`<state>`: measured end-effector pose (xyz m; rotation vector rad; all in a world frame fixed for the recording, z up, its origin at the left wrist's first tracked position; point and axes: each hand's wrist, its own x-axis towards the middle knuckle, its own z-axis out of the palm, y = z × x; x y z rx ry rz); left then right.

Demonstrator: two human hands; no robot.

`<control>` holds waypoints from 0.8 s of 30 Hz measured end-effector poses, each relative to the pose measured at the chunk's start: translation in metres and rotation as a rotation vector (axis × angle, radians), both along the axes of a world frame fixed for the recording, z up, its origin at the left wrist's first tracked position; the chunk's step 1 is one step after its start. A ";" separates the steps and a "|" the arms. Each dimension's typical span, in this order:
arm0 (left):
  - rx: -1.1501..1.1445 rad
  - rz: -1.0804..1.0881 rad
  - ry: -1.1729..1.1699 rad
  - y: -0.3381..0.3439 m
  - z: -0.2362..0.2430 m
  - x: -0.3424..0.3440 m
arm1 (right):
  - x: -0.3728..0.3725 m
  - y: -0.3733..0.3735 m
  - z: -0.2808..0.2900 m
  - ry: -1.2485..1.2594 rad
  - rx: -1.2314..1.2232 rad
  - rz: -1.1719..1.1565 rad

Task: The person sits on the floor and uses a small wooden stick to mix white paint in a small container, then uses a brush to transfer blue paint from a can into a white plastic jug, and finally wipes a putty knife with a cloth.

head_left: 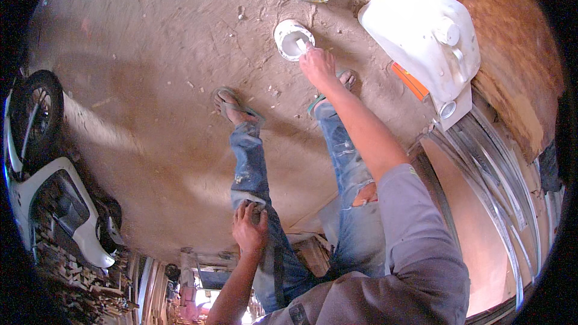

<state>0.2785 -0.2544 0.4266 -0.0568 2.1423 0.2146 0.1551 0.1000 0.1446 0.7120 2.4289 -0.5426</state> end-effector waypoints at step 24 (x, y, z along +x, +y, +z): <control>0.006 0.067 -0.035 0.004 -0.002 -0.006 | 0.067 -0.017 -0.012 0.311 -1.007 -1.518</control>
